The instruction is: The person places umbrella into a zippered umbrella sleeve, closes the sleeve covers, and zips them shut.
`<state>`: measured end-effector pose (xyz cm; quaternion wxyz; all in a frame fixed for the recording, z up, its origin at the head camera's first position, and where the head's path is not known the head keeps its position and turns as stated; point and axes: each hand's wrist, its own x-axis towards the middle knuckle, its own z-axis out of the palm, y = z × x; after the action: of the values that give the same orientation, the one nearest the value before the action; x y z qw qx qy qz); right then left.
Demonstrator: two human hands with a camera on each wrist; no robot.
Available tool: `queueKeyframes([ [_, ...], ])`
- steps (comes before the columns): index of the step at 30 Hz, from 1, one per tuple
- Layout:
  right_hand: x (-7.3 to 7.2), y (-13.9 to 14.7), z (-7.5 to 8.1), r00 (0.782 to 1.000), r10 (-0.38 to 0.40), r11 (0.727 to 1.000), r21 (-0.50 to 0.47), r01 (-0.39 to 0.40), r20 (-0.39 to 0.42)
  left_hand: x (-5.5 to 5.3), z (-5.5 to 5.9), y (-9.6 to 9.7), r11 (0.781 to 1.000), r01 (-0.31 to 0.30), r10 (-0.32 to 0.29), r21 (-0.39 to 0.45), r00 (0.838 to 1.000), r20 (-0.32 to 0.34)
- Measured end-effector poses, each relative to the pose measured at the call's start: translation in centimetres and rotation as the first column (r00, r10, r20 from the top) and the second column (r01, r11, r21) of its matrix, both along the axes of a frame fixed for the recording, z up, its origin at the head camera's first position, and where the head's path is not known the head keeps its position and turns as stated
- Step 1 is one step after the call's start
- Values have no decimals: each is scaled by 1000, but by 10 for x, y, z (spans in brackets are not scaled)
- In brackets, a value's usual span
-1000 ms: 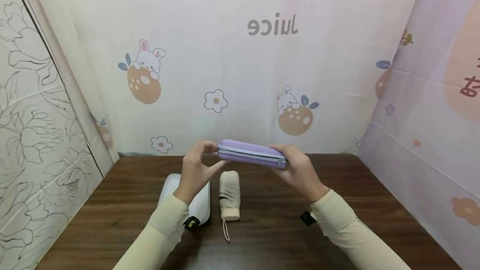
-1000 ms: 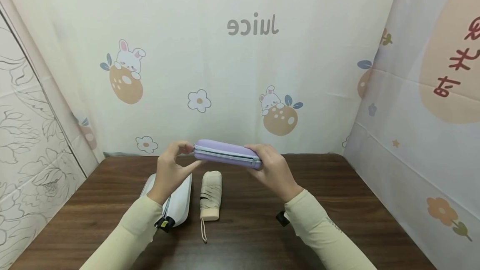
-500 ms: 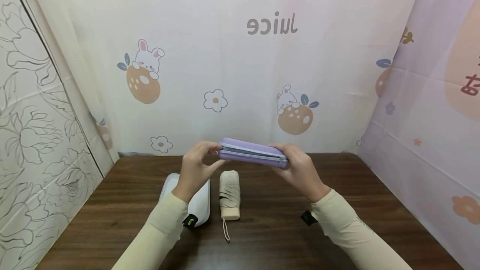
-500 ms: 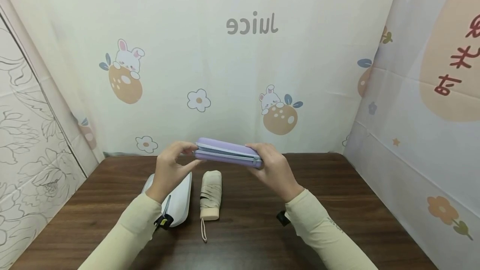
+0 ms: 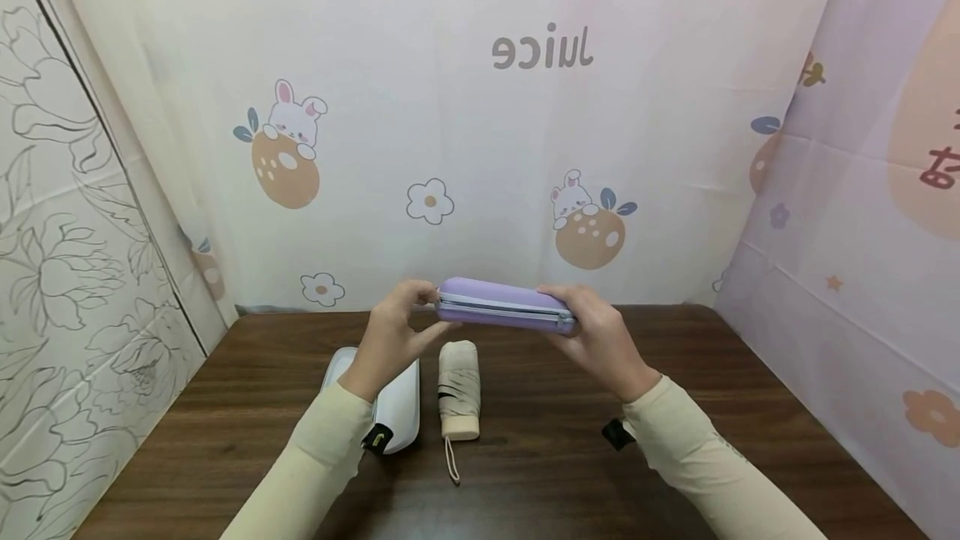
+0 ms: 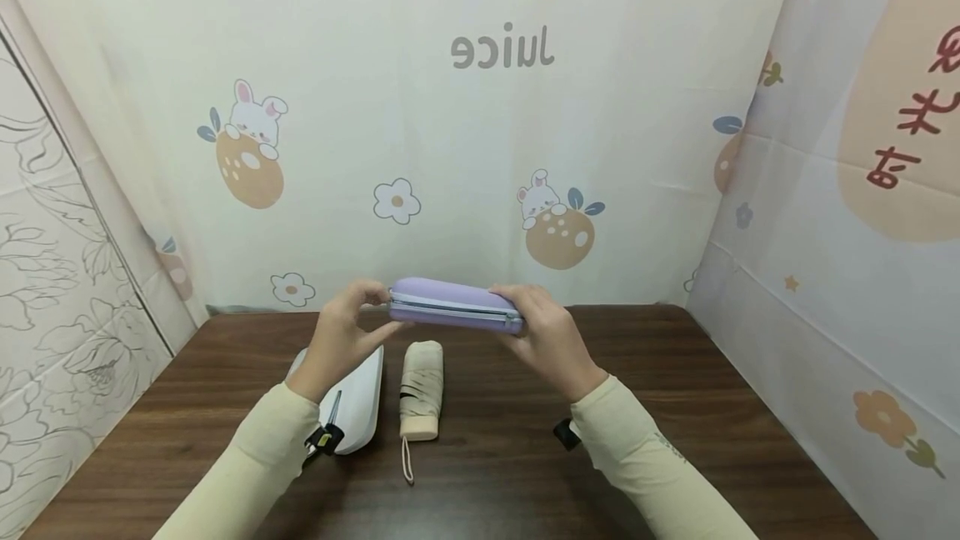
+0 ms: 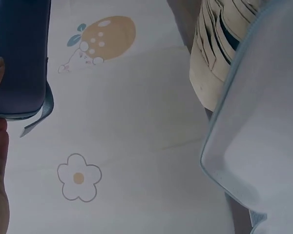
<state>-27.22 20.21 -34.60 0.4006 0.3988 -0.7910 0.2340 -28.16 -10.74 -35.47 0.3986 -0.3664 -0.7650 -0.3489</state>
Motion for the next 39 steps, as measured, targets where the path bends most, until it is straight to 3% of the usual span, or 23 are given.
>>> queueKeyframes([
  [4,0,-1,1,1000,0,1000,-14,0,7,0,2,2,999,-9,9,32,1000,-7],
  [11,1,-2,-1,1000,5,1000,-3,-4,22,10,12,12,1000,23,-23,21,999,26],
  [19,-3,-5,-4,999,28,1000,5,-28,-20,29,30,48,994,72,-79,-87,994,-80],
  [24,-4,-7,-4,999,36,999,6,-35,-29,38,36,73,990,82,-93,-113,991,-94],
  [31,-4,-11,-4,999,29,1000,11,-29,-37,40,37,93,984,-35,17,-176,995,-99],
  [39,-4,-14,-4,998,45,999,8,-44,-35,43,37,103,967,-161,132,-197,980,-152],
])
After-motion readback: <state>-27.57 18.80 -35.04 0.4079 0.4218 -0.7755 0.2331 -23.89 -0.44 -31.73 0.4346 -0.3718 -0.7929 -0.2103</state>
